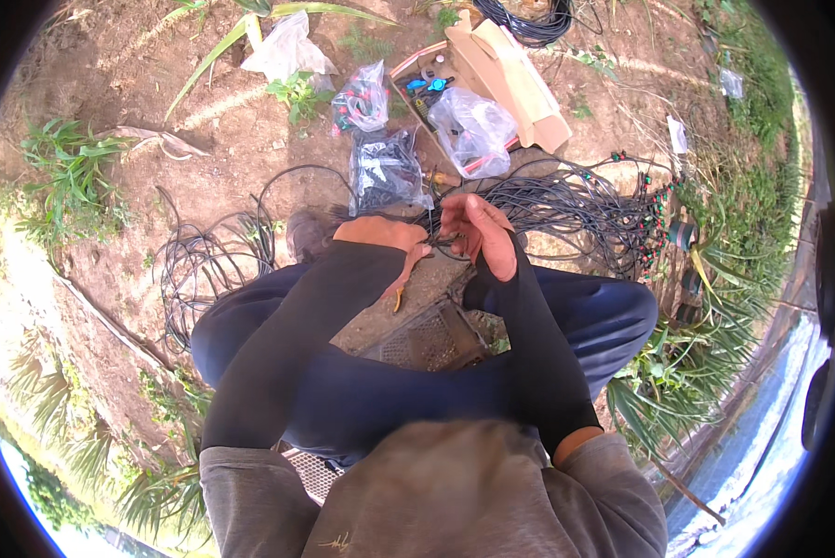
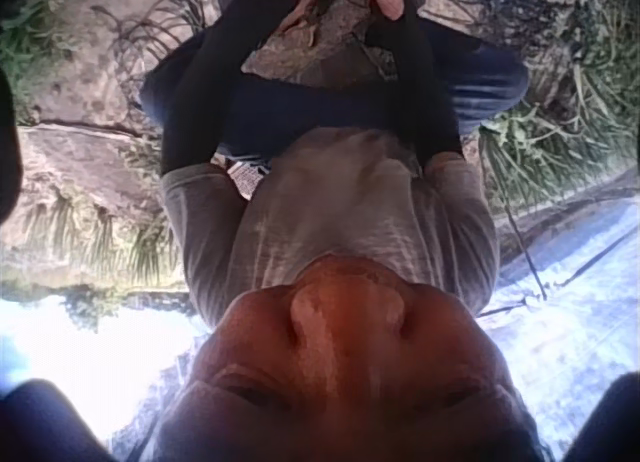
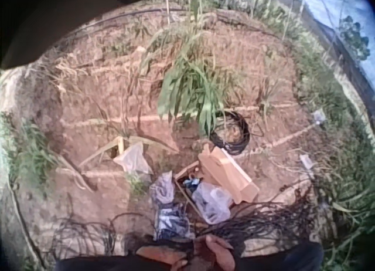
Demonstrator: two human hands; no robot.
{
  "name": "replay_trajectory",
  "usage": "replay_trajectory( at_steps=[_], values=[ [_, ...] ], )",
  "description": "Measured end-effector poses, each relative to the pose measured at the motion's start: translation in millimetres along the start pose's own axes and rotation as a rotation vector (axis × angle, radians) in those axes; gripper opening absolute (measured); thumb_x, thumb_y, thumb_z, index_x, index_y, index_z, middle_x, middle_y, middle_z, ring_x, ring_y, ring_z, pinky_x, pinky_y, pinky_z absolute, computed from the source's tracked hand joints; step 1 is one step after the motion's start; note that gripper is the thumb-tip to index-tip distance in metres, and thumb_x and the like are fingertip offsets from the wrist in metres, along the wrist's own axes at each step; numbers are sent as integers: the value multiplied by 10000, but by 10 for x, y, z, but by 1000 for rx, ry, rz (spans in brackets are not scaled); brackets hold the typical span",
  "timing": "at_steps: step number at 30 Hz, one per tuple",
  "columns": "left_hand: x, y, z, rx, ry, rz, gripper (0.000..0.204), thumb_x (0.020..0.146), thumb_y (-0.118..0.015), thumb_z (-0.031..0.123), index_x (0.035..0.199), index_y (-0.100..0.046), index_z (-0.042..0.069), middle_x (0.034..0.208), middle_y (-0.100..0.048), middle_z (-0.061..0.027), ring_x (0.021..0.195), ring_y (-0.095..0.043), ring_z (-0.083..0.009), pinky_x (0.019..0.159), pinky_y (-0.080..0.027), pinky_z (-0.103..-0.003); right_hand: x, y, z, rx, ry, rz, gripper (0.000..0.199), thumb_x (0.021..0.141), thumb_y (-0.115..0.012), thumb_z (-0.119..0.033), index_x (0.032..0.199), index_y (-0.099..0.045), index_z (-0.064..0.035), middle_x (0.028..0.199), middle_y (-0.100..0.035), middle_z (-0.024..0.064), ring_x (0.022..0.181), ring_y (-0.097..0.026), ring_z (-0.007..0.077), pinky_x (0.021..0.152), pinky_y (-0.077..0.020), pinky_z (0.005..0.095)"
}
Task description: The person sits on the ground and assembles an irrigation system by cutting black tubing with pliers and attaching small green and red emitters. The person handles the tubing and emitters one at a time, inserting them into the tubing and securing them.
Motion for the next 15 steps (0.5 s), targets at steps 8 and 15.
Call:
replay_trajectory(
  at_steps=[8,15],
  values=[
    [97,280,0,-25,-47,80,261,878,-607,348,780,-684,119,783,-646,-94,753,-653,-312,647,-509,-436,1946,1479,469,-1017,160,339,257,929,-563,-161,1122,-642,-10,935,-697,122,795,-629,206,737,-490,314],
    [273,334,-70,45,-78,273,111,815,-638,197,800,-618,88,738,-578,-83,657,-641,-277,566,-513,-401,2793,1890,803,-1141,-30,526,230,915,-563,-133,1107,-631,-26,910,-670,97,782,-605,179,742,-482,311]
  ],
)
Point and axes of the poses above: each hand's wrist, its own x-axis towards the middle knuckle, its own y-axis out of the back of the hand, z = x × y, the point moved 8 cm from there along x, towards the middle knuckle
